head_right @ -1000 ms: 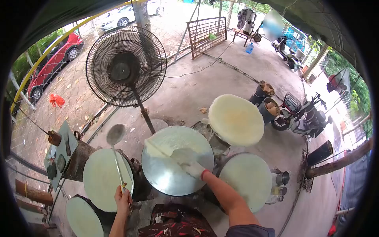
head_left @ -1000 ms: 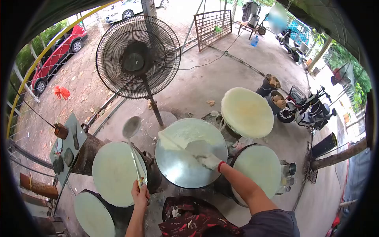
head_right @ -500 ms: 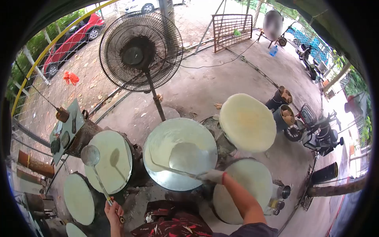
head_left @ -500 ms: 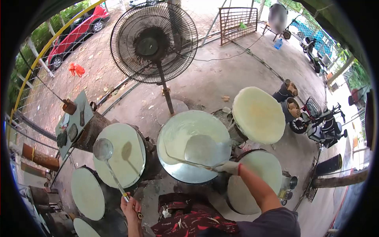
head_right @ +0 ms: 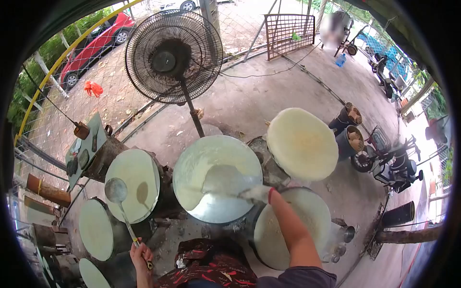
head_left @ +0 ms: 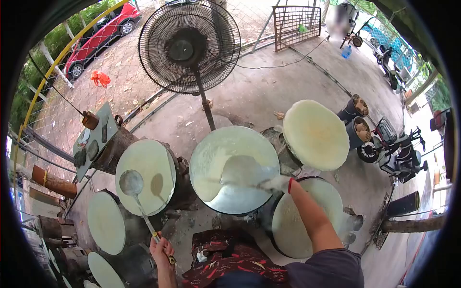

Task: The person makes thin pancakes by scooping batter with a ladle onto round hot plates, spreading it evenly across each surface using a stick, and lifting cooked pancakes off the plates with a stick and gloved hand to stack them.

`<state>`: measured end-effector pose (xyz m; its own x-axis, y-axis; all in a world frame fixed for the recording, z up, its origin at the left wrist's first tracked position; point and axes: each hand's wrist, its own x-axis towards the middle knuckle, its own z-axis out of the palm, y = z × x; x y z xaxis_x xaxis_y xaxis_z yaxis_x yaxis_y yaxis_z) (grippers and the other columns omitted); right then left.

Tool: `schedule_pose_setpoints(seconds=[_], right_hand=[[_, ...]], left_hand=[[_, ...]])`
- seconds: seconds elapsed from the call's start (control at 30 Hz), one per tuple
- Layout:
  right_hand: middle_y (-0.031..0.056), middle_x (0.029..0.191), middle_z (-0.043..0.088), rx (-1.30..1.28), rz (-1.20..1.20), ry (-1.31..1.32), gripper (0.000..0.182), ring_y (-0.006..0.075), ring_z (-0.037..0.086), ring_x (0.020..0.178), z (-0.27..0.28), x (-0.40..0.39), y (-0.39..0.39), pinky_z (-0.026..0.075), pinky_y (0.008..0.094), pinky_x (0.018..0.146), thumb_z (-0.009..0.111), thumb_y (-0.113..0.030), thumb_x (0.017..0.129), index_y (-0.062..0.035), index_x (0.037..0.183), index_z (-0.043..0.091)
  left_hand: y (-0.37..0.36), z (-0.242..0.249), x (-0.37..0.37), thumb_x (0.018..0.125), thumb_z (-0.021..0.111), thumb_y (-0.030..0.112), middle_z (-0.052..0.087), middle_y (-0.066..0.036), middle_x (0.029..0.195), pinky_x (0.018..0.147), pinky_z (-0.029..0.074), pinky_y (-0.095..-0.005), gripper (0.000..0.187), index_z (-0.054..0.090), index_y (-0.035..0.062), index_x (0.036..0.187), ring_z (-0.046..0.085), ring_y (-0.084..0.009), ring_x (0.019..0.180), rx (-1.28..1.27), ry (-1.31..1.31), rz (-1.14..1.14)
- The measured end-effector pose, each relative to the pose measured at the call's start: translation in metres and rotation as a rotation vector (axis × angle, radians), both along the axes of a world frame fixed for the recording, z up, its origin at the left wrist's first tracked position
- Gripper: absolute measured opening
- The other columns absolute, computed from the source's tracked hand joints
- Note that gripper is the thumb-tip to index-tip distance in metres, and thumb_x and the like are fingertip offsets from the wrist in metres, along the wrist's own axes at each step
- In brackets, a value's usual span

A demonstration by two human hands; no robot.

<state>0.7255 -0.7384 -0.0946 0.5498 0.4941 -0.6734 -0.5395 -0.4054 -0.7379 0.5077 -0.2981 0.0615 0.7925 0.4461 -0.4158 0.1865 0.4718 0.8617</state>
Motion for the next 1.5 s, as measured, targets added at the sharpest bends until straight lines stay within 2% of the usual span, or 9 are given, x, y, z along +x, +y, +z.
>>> schedule_pose_setpoints(seconds=[0.1, 0.3, 0.43, 0.7, 0.8, 1.03, 1.2, 1.27, 1.5], right_hand=[[-0.0001, 0.06, 0.05, 0.082, -0.579, 0.046, 0.028, 0.0094, 0.039, 0.044, 0.017, 0.027, 0.02, 0.032, 0.0258, 0.041, 0.063, -0.037, 0.084, -0.0094, 0.092, 0.065], [-0.002, 0.064, 0.052, -0.128, 0.03, 0.061, 0.032, 0.0078, 0.038, 0.045, 0.066, -0.012, 0.036, 0.031, 0.0245, 0.04, 0.061, -0.039, 0.084, -0.0154, 0.106, 0.065], [-0.0019, 0.066, 0.053, -0.036, -0.548, -0.09, 0.036, 0.0093, 0.044, 0.052, 0.048, -0.019, 0.032, 0.036, 0.0248, 0.047, 0.061, -0.037, 0.084, -0.0137, 0.111, 0.065], [-0.0029, 0.07, 0.054, 0.124, -0.439, 0.026, 0.037, 0.0068, 0.048, 0.057, 0.009, -0.145, 0.039, 0.038, 0.0219, 0.047, 0.057, -0.022, 0.088, -0.0159, 0.124, 0.055], [-0.0024, 0.075, 0.054, 0.42, -1.033, 0.049, 0.037, 0.0062, 0.049, 0.059, 0.039, -0.22, 0.121, 0.04, 0.0217, 0.049, 0.052, -0.016, 0.091, -0.014, 0.128, 0.05], [0.0011, 0.089, 0.062, 0.228, -0.822, -0.284, 0.041, 0.0092, 0.054, 0.069, -0.019, -0.193, 0.329, 0.045, 0.0246, 0.064, 0.055, -0.029, 0.09, -0.0049, 0.123, 0.055], [0.0152, 0.092, 0.066, -0.544, -1.18, -0.544, 0.045, 0.0266, 0.062, 0.081, -0.091, -0.222, 0.382, 0.047, 0.0364, 0.075, 0.05, -0.037, 0.09, -0.0055, 0.122, 0.055], [0.0207, 0.095, 0.064, -0.517, -1.239, -0.319, 0.046, 0.0342, 0.062, 0.089, 0.035, -0.231, 0.416, 0.046, 0.0395, 0.078, 0.047, -0.038, 0.091, -0.004, 0.12, 0.055], [0.0248, 0.109, 0.06, -0.234, -1.308, -0.315, 0.046, 0.0408, 0.056, 0.103, -0.045, -0.21, 0.365, 0.043, 0.0439, 0.087, 0.041, -0.039, 0.092, -0.0023, 0.114, 0.058]], left_hand=[[-0.006, -0.004, -0.01, 0.088, 0.049, 0.005, 0.039, 0.0, 0.061, 0.034, 0.027, -0.0235, 0.025, 0.051, 0.0021, 0.112, 0.033, -0.0077, 0.039, -0.021, 0.022, 0.013], [-0.012, -0.003, -0.032, 0.086, 0.052, 0.005, 0.041, -0.001, 0.061, 0.034, 0.027, -0.0228, 0.022, 0.051, 0.0027, 0.108, 0.035, -0.0081, 0.039, -0.098, 0.044, 0.018], [-0.001, -0.003, -0.043, 0.086, 0.052, 0.005, 0.041, -0.001, 0.062, 0.034, 0.028, -0.0228, 0.022, 0.051, 0.0027, 0.108, 0.035, -0.0081, 0.04, -0.119, 0.032, -0.02], [0.057, -0.011, -0.065, 0.088, 0.048, 0.006, 0.038, 0.0, 0.063, 0.034, 0.027, -0.0219, 0.022, 0.05, 0.0027, 0.11, 0.034, -0.0073, 0.041, -0.248, 0.03, -0.156], [0.099, -0.019, -0.08, 0.088, 0.05, 0.007, 0.04, 0.0, 0.063, 0.035, 0.029, -0.0224, 0.023, 0.05, 0.0025, 0.111, 0.034, -0.0078, 0.04, -0.325, 0.056, -0.215], [0.188, -0.026, -0.116, 0.093, 0.047, 0.014, 0.036, 0.001, 0.063, 0.035, 0.028, -0.022, 0.022, 0.05, 0.0034, 0.112, 0.032, -0.007, 0.041, -0.379, 0.081, -0.386], [0.227, -0.014, -0.135, 0.093, 0.046, 0.012, 0.036, 0.0, 0.061, 0.036, 0.029, -0.0224, 0.012, 0.048, 0.0037, 0.102, 0.032, -0.0086, 0.042, -0.442, 0.118, -0.297], [0.214, 0.027, -0.133, 0.095, 0.046, 0.01, 0.034, 0.0, 0.059, 0.038, 0.029, -0.0207, 0.012, 0.046, 0.0047, 0.084, 0.029, -0.0101, 0.043, -0.401, 0.231, -0.21], [0.251, -0.031, -0.15, 0.094, 0.044, 0.016, 0.035, 0.001, 0.064, 0.036, 0.028, -0.0226, 0.024, 0.048, 0.005, 0.116, 0.032, -0.0069, 0.041, -0.522, 0.103, -0.299]])
